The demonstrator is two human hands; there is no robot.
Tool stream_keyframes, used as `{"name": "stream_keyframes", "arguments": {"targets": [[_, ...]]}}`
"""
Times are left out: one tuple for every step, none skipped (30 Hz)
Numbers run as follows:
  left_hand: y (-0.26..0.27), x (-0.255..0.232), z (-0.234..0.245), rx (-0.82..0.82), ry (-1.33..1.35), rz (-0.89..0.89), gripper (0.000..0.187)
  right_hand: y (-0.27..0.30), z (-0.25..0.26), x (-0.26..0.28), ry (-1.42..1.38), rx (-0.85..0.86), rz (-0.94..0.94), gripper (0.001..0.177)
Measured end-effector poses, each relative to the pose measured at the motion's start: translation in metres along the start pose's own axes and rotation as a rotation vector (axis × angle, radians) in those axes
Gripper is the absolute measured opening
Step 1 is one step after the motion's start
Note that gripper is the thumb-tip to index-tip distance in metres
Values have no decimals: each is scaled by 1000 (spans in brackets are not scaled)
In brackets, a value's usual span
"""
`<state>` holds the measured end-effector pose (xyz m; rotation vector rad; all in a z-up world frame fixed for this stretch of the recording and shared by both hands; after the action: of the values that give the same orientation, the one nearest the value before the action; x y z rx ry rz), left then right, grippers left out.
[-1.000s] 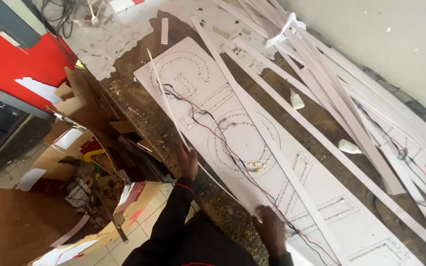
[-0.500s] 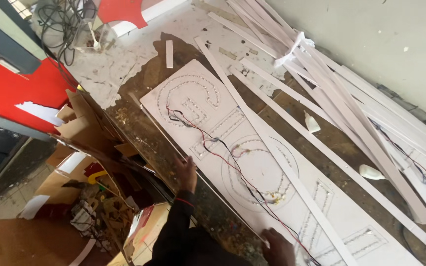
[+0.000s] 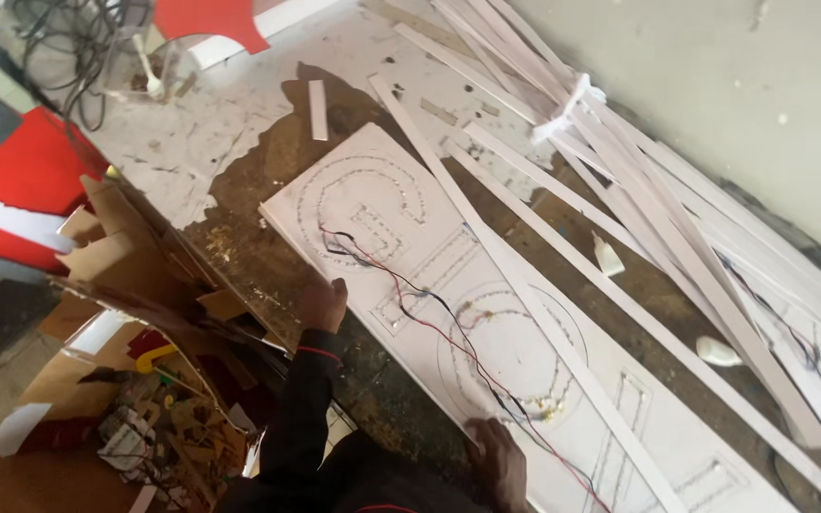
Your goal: The person applies glue from a small bottle to a white board with pre-cut letter outlines and embedded LED strips. They then place white plastic strips along the letter shapes and press them down to secure them.
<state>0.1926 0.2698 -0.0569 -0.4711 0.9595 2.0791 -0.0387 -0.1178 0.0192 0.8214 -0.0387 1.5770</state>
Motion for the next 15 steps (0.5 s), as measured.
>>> {"name": "stream_keyframes", "arguments": {"targets": [[-23,13,-4,-245,-152,-59,55,-5,-4,-2,-3,-53,27,24],[-44,25,-9,-491,-306,-115,54,-9,-8,-5,-8,-105,55,17],[-49,17,13,-495,-311,-107,54,-14,-12,-11,-11,-97,60,17],[-56,7,30,-397,-217,-199,55,-19,-17,-19,13,-84,55,23],[-57,0,42,-284,-128,-290,58,-15,-25,-30,34,-67,35,33],[-64,4,47,-273,-137,-283,58,-8,-23,-20,28,-56,26,33],[-76,1,54,-360,-181,-201,66,-8,-17,-12,41,-61,-17,26],[-87,-3,62,-446,-224,-119,75,-9,-10,-5,54,-66,-59,20],[-88,-8,71,-441,-226,-126,75,-10,-9,-4,51,-69,-67,20],[-89,-13,80,-425,-182,-139,71,-11,-8,-2,47,-77,-52,15],[-89,-18,89,-408,-138,-152,68,-11,-7,-1,42,-83,-38,13],[-113,-6,87,-401,-140,-158,68,-11,-7,-2,39,-85,-47,13],[-136,2,89,-502,-133,-195,61,-12,-7,-3,52,-79,-35,13],[-159,11,89,-603,-124,-234,54,-13,-7,-3,64,-72,-24,14],[-162,9,97,-592,-126,-238,54,-12,-6,-3,61,-73,-35,14]]}}
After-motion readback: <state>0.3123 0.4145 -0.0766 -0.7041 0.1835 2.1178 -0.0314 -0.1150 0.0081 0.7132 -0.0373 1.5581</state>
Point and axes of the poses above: each hand's wrist, its own y-axis away from the middle knuckle, its own z-axis out of the back of the hand, x = y × z, the point moved 3 cm from there along -y, towards the middle knuckle, and after that the axes turned 15 degrees about x, right-handed, at the moved point
